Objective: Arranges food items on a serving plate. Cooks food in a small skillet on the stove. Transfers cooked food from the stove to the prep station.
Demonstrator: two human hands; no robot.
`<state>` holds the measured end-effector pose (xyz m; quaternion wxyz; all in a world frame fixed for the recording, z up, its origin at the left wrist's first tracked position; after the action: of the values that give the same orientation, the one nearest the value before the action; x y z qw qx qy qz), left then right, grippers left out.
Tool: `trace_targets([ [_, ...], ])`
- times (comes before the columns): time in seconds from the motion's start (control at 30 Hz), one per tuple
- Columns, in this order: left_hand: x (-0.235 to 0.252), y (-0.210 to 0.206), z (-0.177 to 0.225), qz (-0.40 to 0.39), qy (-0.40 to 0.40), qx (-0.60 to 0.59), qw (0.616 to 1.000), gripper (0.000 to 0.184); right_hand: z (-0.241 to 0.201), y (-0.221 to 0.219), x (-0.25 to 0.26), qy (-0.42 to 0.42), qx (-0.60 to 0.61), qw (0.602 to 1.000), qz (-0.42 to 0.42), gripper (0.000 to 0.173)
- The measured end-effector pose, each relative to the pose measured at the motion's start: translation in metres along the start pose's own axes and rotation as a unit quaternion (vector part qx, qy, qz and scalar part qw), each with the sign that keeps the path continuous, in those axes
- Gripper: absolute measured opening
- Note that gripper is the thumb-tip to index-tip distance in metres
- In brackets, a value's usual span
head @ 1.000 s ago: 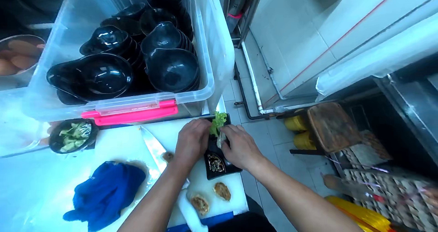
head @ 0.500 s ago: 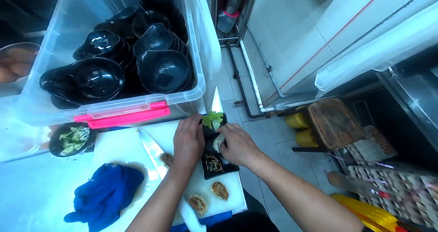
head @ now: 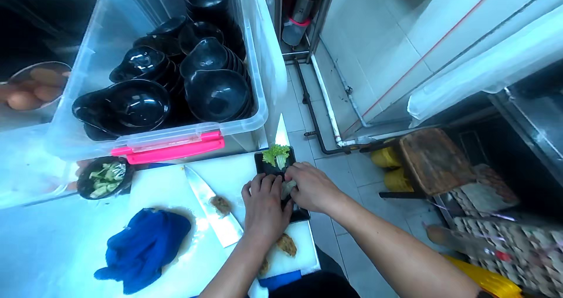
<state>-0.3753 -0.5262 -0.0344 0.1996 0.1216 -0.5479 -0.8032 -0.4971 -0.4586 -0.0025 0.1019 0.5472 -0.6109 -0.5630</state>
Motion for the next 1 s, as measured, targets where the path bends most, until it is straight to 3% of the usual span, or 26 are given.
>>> trace_targets([
  [0.27,0.010,-0.002,0.011,-0.077,0.021,-0.006,0.997,0.037,0.014,0.000,-0.008,0.005,0.100,0.995,-0.003,0.017],
  [0.5,0.007,0.000,0.016,-0.066,-0.053,-0.056,0.995,0.025,0.043,-0.008,-0.016,-0.035,0.282,0.957,0.057,0.019],
  [0.8,0.012,0.022,0.008,-0.091,-0.030,-0.219,0.971,0.025,0.028,0.001,-0.027,0.067,0.278,0.958,-0.026,0.042],
  [0.9,0.015,0.032,0.005,-0.092,-0.025,-0.246,0.965,0.027,0.024,-0.003,-0.025,0.097,0.347,0.932,-0.039,0.043],
  [1.0,0.018,0.040,0.004,-0.103,-0.019,-0.274,0.956,0.032,0.024,-0.009,-0.022,0.073,0.435,0.896,-0.043,0.035],
])
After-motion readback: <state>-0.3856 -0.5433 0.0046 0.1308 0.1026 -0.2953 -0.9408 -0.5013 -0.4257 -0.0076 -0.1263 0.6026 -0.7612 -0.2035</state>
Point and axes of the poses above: each hand's wrist, its own x-axis towards the middle knuckle, its own y-axis out of the back of the hand, z = x × y, the point moved 5 cm from there along x, towards the middle knuckle, and after that the axes turned 5 degrees about -x, right-handed, at the moved point
